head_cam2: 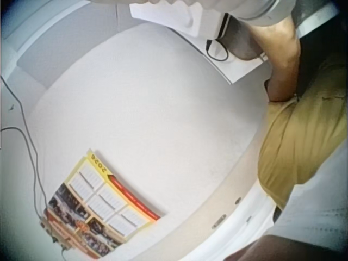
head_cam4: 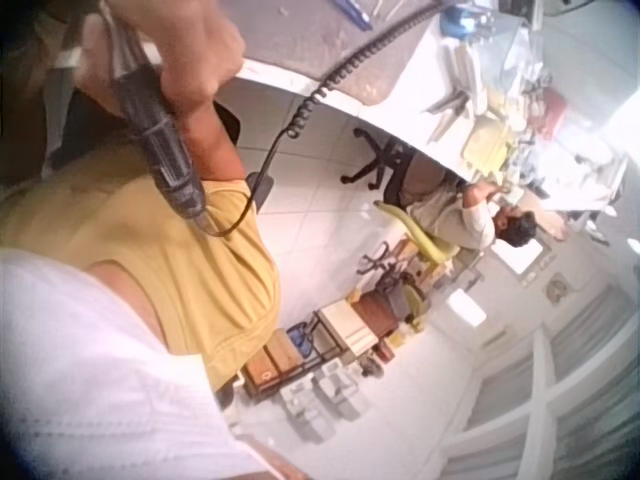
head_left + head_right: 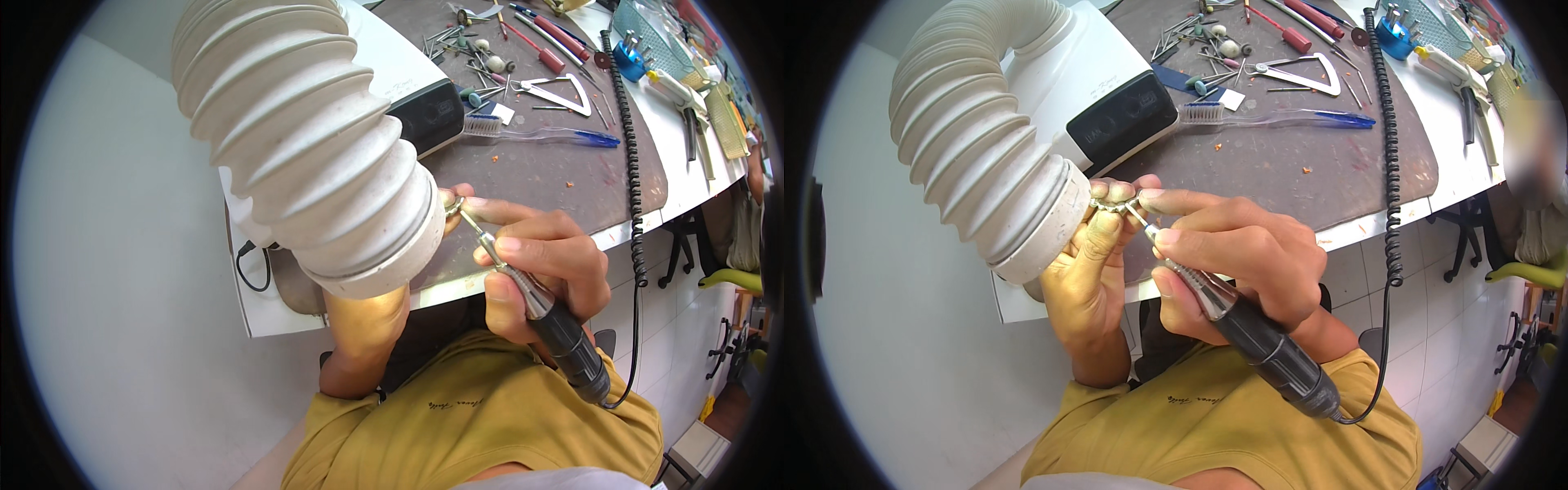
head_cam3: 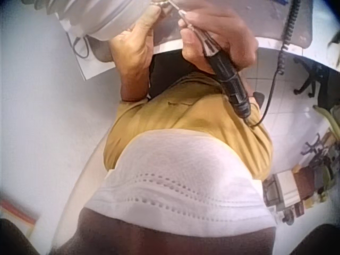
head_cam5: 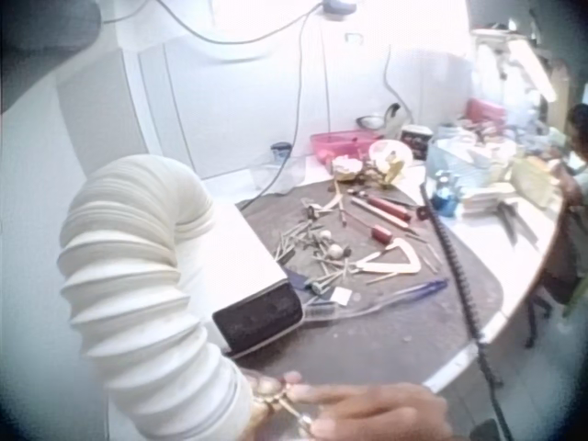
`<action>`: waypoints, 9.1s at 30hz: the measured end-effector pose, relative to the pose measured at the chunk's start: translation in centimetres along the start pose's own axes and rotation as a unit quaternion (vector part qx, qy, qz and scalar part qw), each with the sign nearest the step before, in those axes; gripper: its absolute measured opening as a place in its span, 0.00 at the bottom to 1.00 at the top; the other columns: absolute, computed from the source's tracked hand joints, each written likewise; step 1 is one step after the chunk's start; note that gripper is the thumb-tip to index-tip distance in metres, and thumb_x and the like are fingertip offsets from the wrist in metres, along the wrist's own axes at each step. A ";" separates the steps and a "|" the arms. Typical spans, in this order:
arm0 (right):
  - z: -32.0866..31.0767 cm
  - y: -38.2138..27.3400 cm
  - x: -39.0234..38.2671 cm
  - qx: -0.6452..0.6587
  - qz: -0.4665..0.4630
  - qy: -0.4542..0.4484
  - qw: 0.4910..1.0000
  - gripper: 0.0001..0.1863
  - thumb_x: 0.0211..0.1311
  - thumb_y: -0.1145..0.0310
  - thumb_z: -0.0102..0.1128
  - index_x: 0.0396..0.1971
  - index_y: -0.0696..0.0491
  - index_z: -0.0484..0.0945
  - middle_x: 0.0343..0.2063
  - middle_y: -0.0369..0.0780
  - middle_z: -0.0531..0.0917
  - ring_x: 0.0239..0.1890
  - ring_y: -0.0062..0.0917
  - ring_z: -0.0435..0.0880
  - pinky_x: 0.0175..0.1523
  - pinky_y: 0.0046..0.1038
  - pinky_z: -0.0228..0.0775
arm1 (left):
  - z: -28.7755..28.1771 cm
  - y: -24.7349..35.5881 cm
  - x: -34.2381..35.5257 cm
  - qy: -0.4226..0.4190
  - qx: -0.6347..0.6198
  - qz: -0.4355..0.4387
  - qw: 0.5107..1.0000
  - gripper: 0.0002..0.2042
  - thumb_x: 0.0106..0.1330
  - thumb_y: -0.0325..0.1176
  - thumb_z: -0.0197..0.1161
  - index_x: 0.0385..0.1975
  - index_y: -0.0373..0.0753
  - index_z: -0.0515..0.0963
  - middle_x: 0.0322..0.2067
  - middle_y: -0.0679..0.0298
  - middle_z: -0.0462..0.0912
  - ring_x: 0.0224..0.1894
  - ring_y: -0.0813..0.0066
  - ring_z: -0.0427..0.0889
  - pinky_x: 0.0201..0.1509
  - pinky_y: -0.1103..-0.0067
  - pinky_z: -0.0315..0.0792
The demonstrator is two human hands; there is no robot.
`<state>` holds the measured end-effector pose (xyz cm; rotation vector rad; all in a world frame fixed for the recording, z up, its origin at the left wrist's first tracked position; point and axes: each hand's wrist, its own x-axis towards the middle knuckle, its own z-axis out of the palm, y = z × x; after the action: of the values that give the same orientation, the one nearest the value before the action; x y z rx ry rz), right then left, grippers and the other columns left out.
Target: The person uses a rotary tool to grind and polish a small metal ring held in their left hand. They adjust the ring's position frequently to work on different areas of the band. The task is performed at a workbench with various tools visible in the background.
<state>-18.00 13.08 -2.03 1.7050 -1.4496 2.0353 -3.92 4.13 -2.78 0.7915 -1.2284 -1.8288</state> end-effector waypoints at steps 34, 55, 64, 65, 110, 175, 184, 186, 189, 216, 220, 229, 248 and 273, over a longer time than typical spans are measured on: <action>-0.1 -0.5 0.5 -0.059 0.002 -0.043 0.997 0.13 0.48 0.79 0.75 0.33 0.57 0.80 0.27 0.42 0.85 0.46 0.45 0.91 0.40 0.33 0.87 | 0.0 -0.2 0.9 -0.101 -0.071 0.157 0.980 0.14 0.69 0.15 0.57 0.53 0.31 0.75 0.49 0.52 0.78 0.53 0.64 0.82 0.55 0.68 0.79; -0.1 -0.6 0.6 -0.050 0.014 -0.040 0.998 0.12 0.48 0.79 0.74 0.33 0.57 0.80 0.27 0.42 0.86 0.46 0.44 0.91 0.43 0.34 0.87 | -1.7 -1.7 1.5 -0.120 -0.043 0.194 0.973 0.13 0.71 0.16 0.56 0.54 0.31 0.75 0.49 0.53 0.79 0.53 0.64 0.83 0.57 0.68 0.81; 0.0 -0.6 0.6 -0.047 0.016 -0.038 0.998 0.12 0.47 0.80 0.73 0.32 0.58 0.80 0.28 0.42 0.85 0.45 0.45 0.91 0.44 0.35 0.88 | -0.5 -0.8 1.1 -0.113 -0.077 0.175 0.975 0.12 0.72 0.15 0.55 0.53 0.32 0.76 0.48 0.53 0.79 0.55 0.62 0.81 0.59 0.67 0.79; 0.0 -0.6 0.6 -0.048 0.017 -0.038 0.998 0.12 0.47 0.80 0.73 0.32 0.58 0.80 0.28 0.42 0.85 0.45 0.45 0.91 0.44 0.36 0.88 | -0.6 -0.9 1.2 -0.114 -0.076 0.172 0.976 0.12 0.72 0.15 0.55 0.53 0.32 0.76 0.48 0.54 0.79 0.55 0.62 0.81 0.60 0.67 0.79; 0.4 -0.5 0.3 -0.045 0.002 -0.007 0.999 0.14 0.47 0.79 0.73 0.36 0.58 0.82 0.27 0.42 0.85 0.40 0.42 0.92 0.40 0.33 0.87 | 1.8 1.6 0.0 -0.108 0.006 0.161 0.981 0.12 0.66 0.18 0.61 0.48 0.32 0.75 0.44 0.51 0.78 0.46 0.67 0.82 0.55 0.69 0.77; -0.2 -0.6 0.4 -0.031 0.020 -0.028 0.999 0.13 0.47 0.79 0.73 0.34 0.59 0.82 0.27 0.43 0.85 0.43 0.45 0.91 0.42 0.34 0.87 | 1.9 1.5 0.1 -0.109 0.031 0.176 0.978 0.14 0.64 0.13 0.57 0.49 0.31 0.76 0.45 0.52 0.78 0.51 0.65 0.82 0.61 0.64 0.75; -0.2 -0.3 0.3 -0.026 0.016 -0.021 0.999 0.13 0.48 0.79 0.73 0.35 0.59 0.80 0.27 0.43 0.85 0.42 0.46 0.91 0.43 0.36 0.87 | 2.0 1.6 0.2 -0.113 0.031 0.185 0.976 0.15 0.64 0.12 0.57 0.49 0.31 0.75 0.46 0.50 0.79 0.50 0.65 0.82 0.63 0.65 0.75; -0.4 -0.3 0.5 -0.033 0.004 -0.041 0.999 0.13 0.54 0.76 0.71 0.38 0.58 0.79 0.25 0.44 0.85 0.40 0.45 0.91 0.46 0.40 0.87 | 2.0 1.5 0.2 -0.110 0.030 0.188 0.976 0.15 0.64 0.12 0.56 0.49 0.31 0.75 0.46 0.50 0.79 0.50 0.65 0.83 0.63 0.65 0.75; -0.5 -0.5 0.6 -0.036 0.002 -0.057 0.998 0.12 0.57 0.75 0.69 0.40 0.58 0.77 0.24 0.44 0.85 0.39 0.46 0.91 0.47 0.42 0.86 | 2.0 1.5 0.2 -0.111 0.026 0.188 0.976 0.15 0.64 0.11 0.56 0.49 0.30 0.76 0.46 0.50 0.79 0.50 0.65 0.83 0.62 0.66 0.76; -0.2 -0.3 0.4 -0.015 0.003 -0.022 1.000 0.16 0.45 0.80 0.73 0.38 0.58 0.82 0.29 0.43 0.86 0.43 0.46 0.91 0.45 0.37 0.88 | 1.0 1.0 0.3 -0.131 0.043 0.191 0.972 0.13 0.66 0.17 0.60 0.49 0.33 0.74 0.45 0.53 0.77 0.49 0.64 0.82 0.56 0.67 0.78; -0.2 -0.5 0.3 -0.015 0.008 -0.027 0.999 0.16 0.46 0.79 0.73 0.38 0.57 0.82 0.29 0.42 0.86 0.43 0.46 0.91 0.44 0.36 0.88 | 1.0 1.0 0.3 -0.133 0.056 0.193 0.971 0.13 0.66 0.17 0.60 0.50 0.33 0.75 0.46 0.53 0.78 0.49 0.65 0.82 0.56 0.67 0.78; -0.4 -0.4 0.4 -0.005 0.003 -0.043 0.999 0.13 0.54 0.76 0.72 0.39 0.58 0.79 0.27 0.43 0.85 0.41 0.46 0.91 0.44 0.39 0.88 | 1.6 1.4 0.3 -0.103 0.059 0.196 0.973 0.11 0.65 0.17 0.61 0.47 0.32 0.77 0.44 0.53 0.80 0.49 0.63 0.84 0.54 0.68 0.81; -0.2 -0.6 0.4 -0.028 0.011 -0.037 0.999 0.14 0.49 0.78 0.73 0.37 0.58 0.83 0.27 0.43 0.86 0.44 0.45 0.91 0.44 0.36 0.87 | 1.9 1.1 0.2 -0.090 0.079 0.219 0.968 0.12 0.65 0.13 0.61 0.45 0.35 0.78 0.42 0.55 0.82 0.52 0.56 0.86 0.56 0.65 0.82; -0.4 -0.6 0.4 -0.009 0.017 -0.037 0.999 0.14 0.47 0.79 0.72 0.36 0.59 0.83 0.28 0.43 0.86 0.45 0.45 0.91 0.45 0.37 0.87 | 2.1 0.9 0.4 -0.061 0.105 0.258 0.958 0.11 0.63 0.14 0.65 0.43 0.32 0.78 0.40 0.53 0.83 0.52 0.51 0.86 0.58 0.65 0.82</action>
<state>-18.10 13.47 -1.32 1.7796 -1.5234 1.9891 -5.58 4.52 -1.23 0.4136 -1.5561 -1.3486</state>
